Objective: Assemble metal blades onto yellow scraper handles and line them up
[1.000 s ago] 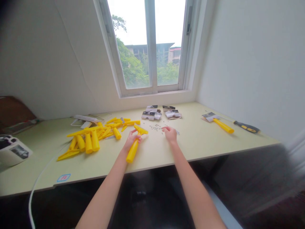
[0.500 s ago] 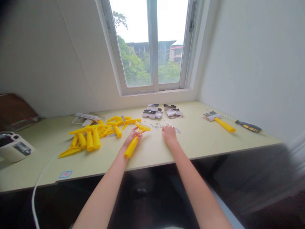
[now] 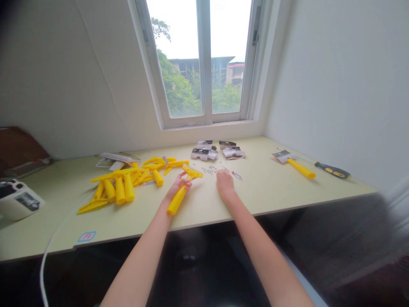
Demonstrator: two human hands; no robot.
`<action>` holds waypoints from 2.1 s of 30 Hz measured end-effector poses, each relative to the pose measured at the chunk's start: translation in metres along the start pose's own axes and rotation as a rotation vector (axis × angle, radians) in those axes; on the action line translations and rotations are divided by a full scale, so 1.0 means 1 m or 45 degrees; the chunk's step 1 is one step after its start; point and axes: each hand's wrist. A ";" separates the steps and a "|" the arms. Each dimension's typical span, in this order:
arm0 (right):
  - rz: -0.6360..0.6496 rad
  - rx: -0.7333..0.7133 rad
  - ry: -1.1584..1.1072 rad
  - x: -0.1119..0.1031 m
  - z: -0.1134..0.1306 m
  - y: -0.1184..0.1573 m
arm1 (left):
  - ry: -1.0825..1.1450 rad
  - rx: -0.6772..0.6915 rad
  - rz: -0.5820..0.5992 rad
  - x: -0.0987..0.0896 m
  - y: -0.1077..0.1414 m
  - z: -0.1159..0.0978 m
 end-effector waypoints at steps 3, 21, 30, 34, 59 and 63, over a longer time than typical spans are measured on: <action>-0.019 0.041 -0.250 0.000 0.002 -0.001 | -0.017 0.030 0.006 -0.001 0.000 0.002; -0.111 0.147 -1.558 0.019 0.070 -0.014 | -0.126 0.072 0.033 0.000 -0.004 0.005; -0.176 0.128 -1.548 0.016 0.067 -0.012 | -0.183 0.102 0.055 -0.001 0.000 0.005; -0.220 0.112 -1.437 0.012 0.069 -0.010 | -0.217 0.098 0.069 -0.001 0.000 0.006; -0.293 0.033 -1.335 0.009 0.067 -0.005 | -0.242 0.112 0.094 0.001 0.002 0.005; -0.369 -0.034 -1.249 0.011 0.067 -0.004 | -0.255 0.107 0.076 0.002 0.002 0.005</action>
Point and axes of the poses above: each hand's wrist, its own y-axis away from the middle knuckle, its own x-axis out of the palm, z = x × y, and after that the axes turned 3 degrees about -z, right-handed
